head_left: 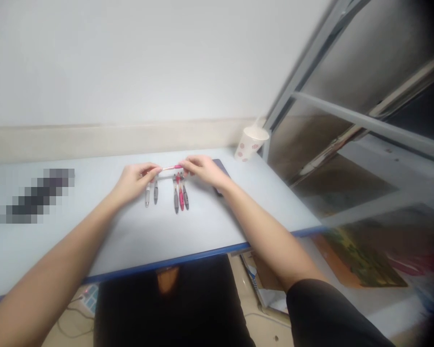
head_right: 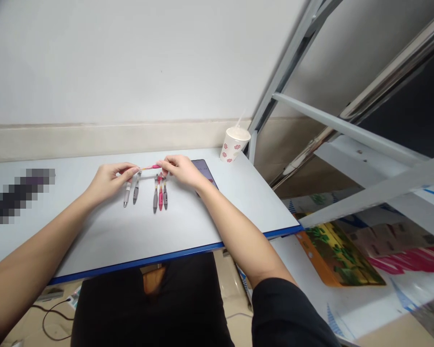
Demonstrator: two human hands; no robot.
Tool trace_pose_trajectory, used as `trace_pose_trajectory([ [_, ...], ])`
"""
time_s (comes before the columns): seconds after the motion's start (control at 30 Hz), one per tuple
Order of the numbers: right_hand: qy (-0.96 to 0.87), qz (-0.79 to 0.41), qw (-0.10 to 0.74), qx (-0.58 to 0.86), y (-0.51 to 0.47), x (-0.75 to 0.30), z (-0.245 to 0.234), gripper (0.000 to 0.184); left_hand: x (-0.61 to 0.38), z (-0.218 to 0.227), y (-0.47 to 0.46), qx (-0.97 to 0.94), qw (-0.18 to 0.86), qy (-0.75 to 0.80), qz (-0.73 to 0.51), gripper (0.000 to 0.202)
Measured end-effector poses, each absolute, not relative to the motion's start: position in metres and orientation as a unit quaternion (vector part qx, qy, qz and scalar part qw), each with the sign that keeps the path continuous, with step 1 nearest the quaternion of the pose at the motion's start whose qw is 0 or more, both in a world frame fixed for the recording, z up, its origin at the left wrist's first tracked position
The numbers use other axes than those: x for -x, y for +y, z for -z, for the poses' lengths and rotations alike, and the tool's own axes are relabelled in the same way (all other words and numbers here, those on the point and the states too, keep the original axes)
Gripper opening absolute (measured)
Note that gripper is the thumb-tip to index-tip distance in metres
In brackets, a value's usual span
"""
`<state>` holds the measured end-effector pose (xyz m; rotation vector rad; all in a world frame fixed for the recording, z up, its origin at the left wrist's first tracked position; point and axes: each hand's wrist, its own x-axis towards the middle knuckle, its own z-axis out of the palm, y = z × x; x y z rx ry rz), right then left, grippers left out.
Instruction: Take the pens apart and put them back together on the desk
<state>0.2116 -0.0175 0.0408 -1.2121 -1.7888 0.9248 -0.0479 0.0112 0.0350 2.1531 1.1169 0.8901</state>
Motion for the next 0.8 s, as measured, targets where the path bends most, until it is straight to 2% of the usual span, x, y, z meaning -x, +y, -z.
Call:
trace_pose_trajectory([
  [0.07, -0.668, -0.408, 0.447, 0.432, -0.014, -0.213, -0.039, 0.031, 0.048, -0.037, 0.01, -0.8, 0.291, 0.415, -0.321, 0.041],
  [0.17, -0.612, -0.473, 0.509, 0.378, -0.009, -0.211, -0.034, 0.031, 0.047, -0.039, 0.009, -0.792, 0.356, 0.399, -0.294, 0.043],
  [0.3, -0.543, -0.548, 0.539, 0.338, -0.008, -0.205, -0.032, 0.03, 0.041, -0.042, 0.006, -0.76, 0.467, 0.345, -0.291, 0.054],
  [0.43, -0.532, -0.515, 0.594, 0.314, -0.015, -0.199, -0.04, 0.028, 0.034, -0.047, -0.002, -0.695, 0.569, 0.312, -0.309, 0.055],
  [0.53, -0.528, -0.479, 0.619, 0.329, -0.018, -0.197, -0.047, 0.034, 0.033, -0.048, -0.004, -0.658, 0.623, 0.301, -0.296, 0.052],
  [0.63, -0.516, -0.445, 0.637, 0.361, -0.016, -0.2, -0.049, 0.04, 0.035, -0.043, -0.001, -0.679, 0.598, 0.311, -0.29, 0.052],
  [0.8, -0.516, -0.345, 0.664, 0.416, -0.009, -0.206, -0.044, 0.039, 0.036, -0.032, 0.001, -0.748, 0.454, 0.381, -0.298, 0.042],
])
